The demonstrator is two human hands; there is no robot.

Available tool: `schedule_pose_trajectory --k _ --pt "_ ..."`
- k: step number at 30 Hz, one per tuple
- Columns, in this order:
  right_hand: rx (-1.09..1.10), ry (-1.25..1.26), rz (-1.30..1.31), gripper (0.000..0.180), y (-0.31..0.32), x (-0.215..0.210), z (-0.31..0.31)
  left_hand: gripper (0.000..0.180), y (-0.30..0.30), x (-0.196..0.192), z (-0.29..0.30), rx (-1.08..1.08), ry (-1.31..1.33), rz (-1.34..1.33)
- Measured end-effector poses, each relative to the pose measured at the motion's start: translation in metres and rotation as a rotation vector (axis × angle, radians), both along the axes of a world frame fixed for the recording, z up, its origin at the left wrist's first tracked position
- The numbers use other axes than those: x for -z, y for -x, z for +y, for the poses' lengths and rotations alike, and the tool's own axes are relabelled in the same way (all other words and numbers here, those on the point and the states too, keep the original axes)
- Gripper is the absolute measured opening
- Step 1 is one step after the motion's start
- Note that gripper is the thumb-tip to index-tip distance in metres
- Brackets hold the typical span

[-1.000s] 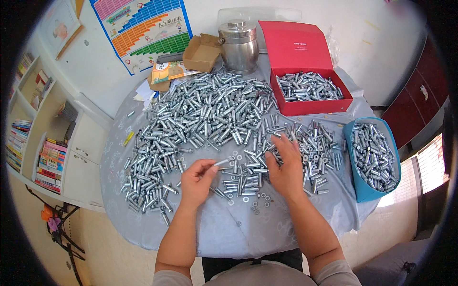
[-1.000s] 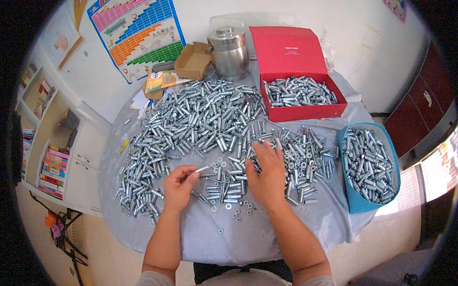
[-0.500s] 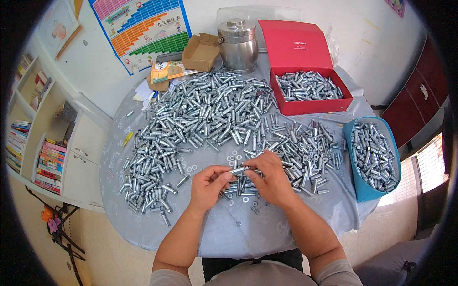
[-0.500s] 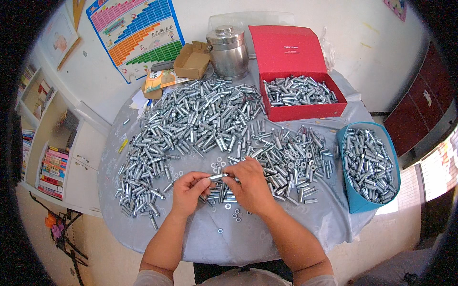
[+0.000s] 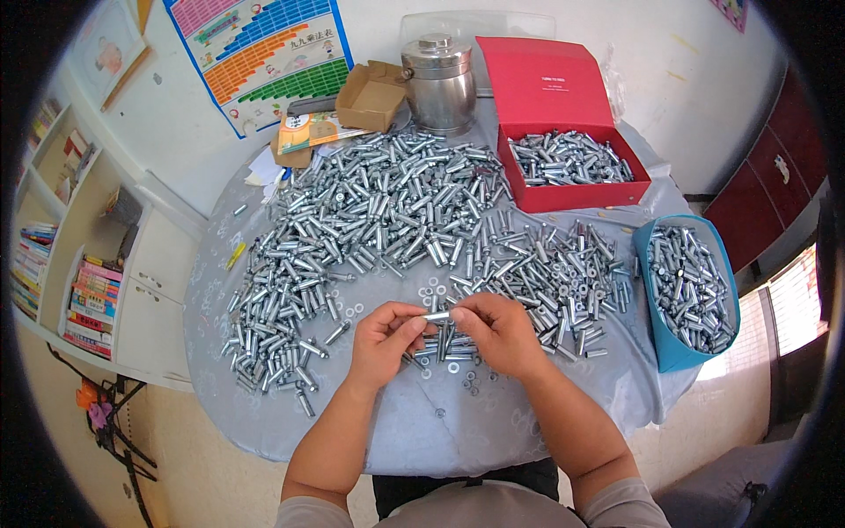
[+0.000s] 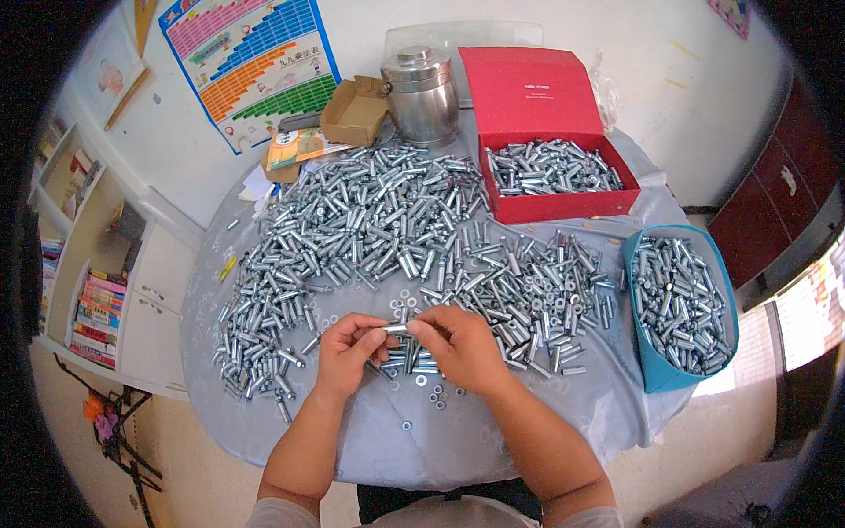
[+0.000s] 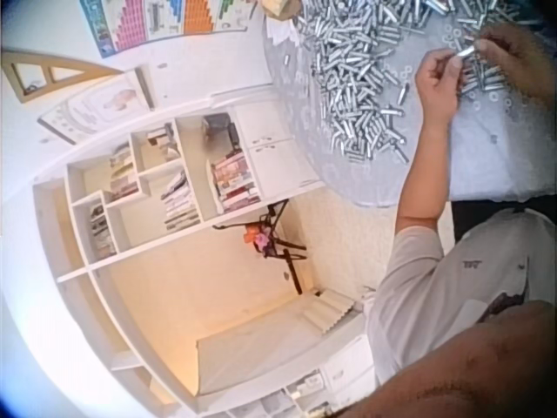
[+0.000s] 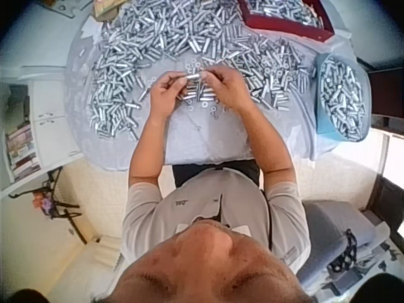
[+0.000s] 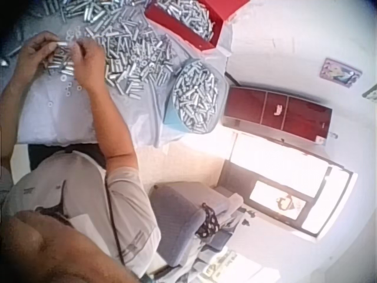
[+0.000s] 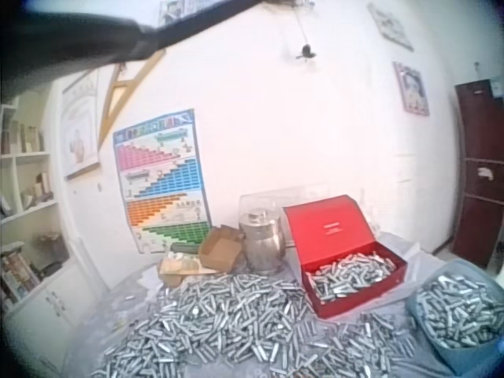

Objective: The person sits at a table covered with a large pile of metal bolts and washers. They repeatedly pick up a bolt and a washer, thread the washer onto the bolt, and place the assembled fastener into a red box.

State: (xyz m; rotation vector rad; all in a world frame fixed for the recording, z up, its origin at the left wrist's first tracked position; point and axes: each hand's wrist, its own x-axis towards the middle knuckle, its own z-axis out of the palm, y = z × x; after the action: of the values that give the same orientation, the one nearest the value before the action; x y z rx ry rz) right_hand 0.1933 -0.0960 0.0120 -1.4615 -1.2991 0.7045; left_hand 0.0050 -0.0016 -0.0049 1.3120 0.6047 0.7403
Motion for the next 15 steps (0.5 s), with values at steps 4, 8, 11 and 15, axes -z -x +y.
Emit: schedule_pose_trajectory --k 4,8,11,15 --pt "-0.011 -0.142 0.117 0.026 0.0006 -0.0008 0.0015 0.015 -0.0017 -0.003 -0.0006 -0.012 0.002 0.004" --pt "0.022 0.053 0.219 0.025 0.0042 0.0014 -0.0007 0.015 -0.0002 -0.0006 0.0013 -0.005 0.007 -0.005" --pt "0.006 0.014 0.176 0.024 0.0019 0.0045 0.0 0.015 -0.0008 -0.0028 0.0004 -0.01 0.007 -0.001" --pt "-0.027 0.07 0.201 0.026 -0.0012 0.0061 0.0009 0.015 -0.0005 -0.0025 0.0011 -0.017 0.011 -0.001"
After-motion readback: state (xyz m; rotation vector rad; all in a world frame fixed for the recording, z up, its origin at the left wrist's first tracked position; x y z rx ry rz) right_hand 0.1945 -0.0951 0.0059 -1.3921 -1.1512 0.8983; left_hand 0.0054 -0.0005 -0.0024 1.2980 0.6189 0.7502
